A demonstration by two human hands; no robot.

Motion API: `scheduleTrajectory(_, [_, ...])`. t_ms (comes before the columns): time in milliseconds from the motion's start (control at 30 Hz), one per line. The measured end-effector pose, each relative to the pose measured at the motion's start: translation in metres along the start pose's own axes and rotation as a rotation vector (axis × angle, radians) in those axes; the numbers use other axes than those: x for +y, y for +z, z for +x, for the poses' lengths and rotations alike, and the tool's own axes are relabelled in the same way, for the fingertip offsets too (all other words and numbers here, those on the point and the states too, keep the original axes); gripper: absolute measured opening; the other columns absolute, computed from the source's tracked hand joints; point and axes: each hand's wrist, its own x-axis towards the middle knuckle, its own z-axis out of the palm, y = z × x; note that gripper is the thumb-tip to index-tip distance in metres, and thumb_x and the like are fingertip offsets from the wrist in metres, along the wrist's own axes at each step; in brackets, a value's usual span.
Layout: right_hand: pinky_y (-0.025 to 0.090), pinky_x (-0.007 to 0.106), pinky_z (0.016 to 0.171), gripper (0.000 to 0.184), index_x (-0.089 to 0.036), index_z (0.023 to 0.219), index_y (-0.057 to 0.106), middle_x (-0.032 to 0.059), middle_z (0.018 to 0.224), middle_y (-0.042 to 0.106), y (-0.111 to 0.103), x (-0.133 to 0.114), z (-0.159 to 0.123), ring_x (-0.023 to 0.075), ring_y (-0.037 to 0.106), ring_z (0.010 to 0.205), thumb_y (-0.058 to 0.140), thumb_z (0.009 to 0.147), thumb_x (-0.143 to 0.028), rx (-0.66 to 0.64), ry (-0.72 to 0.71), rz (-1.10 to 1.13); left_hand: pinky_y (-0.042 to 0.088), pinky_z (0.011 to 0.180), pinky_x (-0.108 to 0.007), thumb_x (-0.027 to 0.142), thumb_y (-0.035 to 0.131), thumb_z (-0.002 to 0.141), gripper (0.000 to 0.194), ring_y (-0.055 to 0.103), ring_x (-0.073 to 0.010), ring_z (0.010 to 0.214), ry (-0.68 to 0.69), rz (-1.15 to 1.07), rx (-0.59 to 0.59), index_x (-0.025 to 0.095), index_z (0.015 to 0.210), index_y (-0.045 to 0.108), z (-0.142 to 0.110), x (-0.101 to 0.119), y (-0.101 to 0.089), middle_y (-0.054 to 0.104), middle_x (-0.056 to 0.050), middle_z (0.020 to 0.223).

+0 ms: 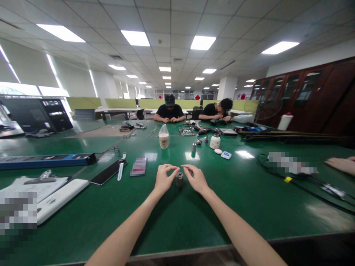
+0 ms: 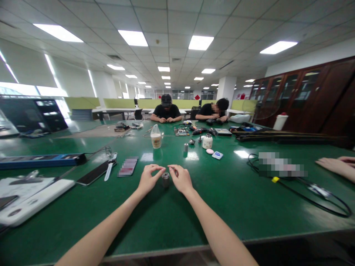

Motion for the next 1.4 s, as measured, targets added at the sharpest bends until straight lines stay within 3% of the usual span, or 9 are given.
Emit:
scheduleTrajectory(167, [0.045,0.025,0.067,0.032,-0.024,0.106,0.068,0.0019,0.093,0.07,0.0,0.001,0.0,0.013,0.057,0.066,0.043,0.091,-0.037,0.002,0.002,0.015,0.04,0.086,-0.039,0.044,0.063,0.079,0.021,0.052,-0.0239,0.091,-0.106,0.238,0.075,0.03,0.085,0.076,0.004,-0.031,-0.012,0.066,-0.005,0.087])
scheduleTrajectory(367, [0.044,0.025,0.066,0.031,-0.025,0.104,0.068,0.0013,0.092,0.07,0.0,0.001,0.0,0.0128,0.057,0.065,0.043,0.091,-0.037,0.006,0.004,0.013,0.039,0.079,-0.039,0.047,0.067,0.072,0.021,0.048,-0.0286,0.09,-0.219,0.39,-0.034,0.03,0.077,0.077,-0.003,-0.057,-0.012,0.065,-0.01,0.089])
scheduleTrajectory(533, [0.044,0.025,0.067,0.031,-0.025,0.104,0.068,0.0015,0.095,0.07,0.0,0.002,0.0,0.0132,0.057,0.067,0.043,0.092,-0.038,0.008,0.006,0.016,0.039,0.081,-0.042,0.048,0.069,0.07,0.024,0.047,-0.0317,0.096,-0.253,0.418,-0.058,0.032,0.088,0.076,-0.004,-0.052,-0.013,0.063,-0.01,0.097])
scheduleTrajectory(633, [0.044,0.025,0.067,0.032,-0.025,0.103,0.069,0.0014,0.094,0.07,0.0,0.001,0.0,0.0133,0.057,0.067,0.042,0.092,-0.039,0.004,0.007,0.015,0.039,0.082,-0.044,0.047,0.067,0.073,0.019,0.047,-0.0329,0.098,-0.262,0.399,-0.081,0.033,0.082,0.077,-0.004,-0.048,-0.013,0.063,-0.01,0.097])
scheduleTrajectory(800, [0.044,0.025,0.067,0.032,-0.025,0.104,0.068,0.0013,0.094,0.07,0.0,0.001,-0.001,0.0132,0.057,0.066,0.042,0.092,-0.04,-0.02,0.019,-0.004,0.039,0.086,-0.04,0.044,0.063,0.08,0.018,0.049,-0.0263,0.095,-0.118,0.252,0.001,0.031,0.084,0.076,-0.003,-0.029,-0.009,0.065,-0.006,0.091])
scheduleTrajectory(967, [0.044,0.024,0.066,0.032,-0.026,0.108,0.067,0.0007,0.087,0.07,0.003,0.004,-0.002,0.0139,0.059,0.066,0.043,0.091,-0.038,-0.133,0.052,0.006,0.041,0.086,-0.036,0.037,0.064,0.081,0.015,0.051,-0.0212,0.093,0.054,0.117,0.012,0.03,0.088,0.075,-0.007,-0.002,0.001,0.065,-0.003,0.088])
scheduleTrajectory(1200, [0.046,0.025,0.07,0.033,-0.026,0.109,0.067,0.0007,0.092,0.071,0.004,0.008,-0.003,0.0154,0.063,0.076,0.042,0.088,-0.024,-0.187,0.052,0.02,0.041,0.084,-0.036,0.035,0.064,0.082,0.015,0.051,-0.0211,0.093,0.088,0.098,-0.004,0.03,0.09,0.075,-0.009,0.006,0.005,0.065,-0.003,0.087])
scheduleTrajectory(1400, [0.045,0.024,0.068,0.034,-0.027,0.108,0.068,-0.0003,0.088,0.071,0.001,0.003,-0.004,0.0145,0.062,0.071,0.042,0.087,-0.021,-0.171,0.052,-0.016,0.041,0.084,-0.037,0.037,0.063,0.083,0.017,0.051,-0.0213,0.093,0.098,0.115,-0.03,0.029,0.092,0.075,-0.01,0.008,0.003,0.065,-0.003,0.086])
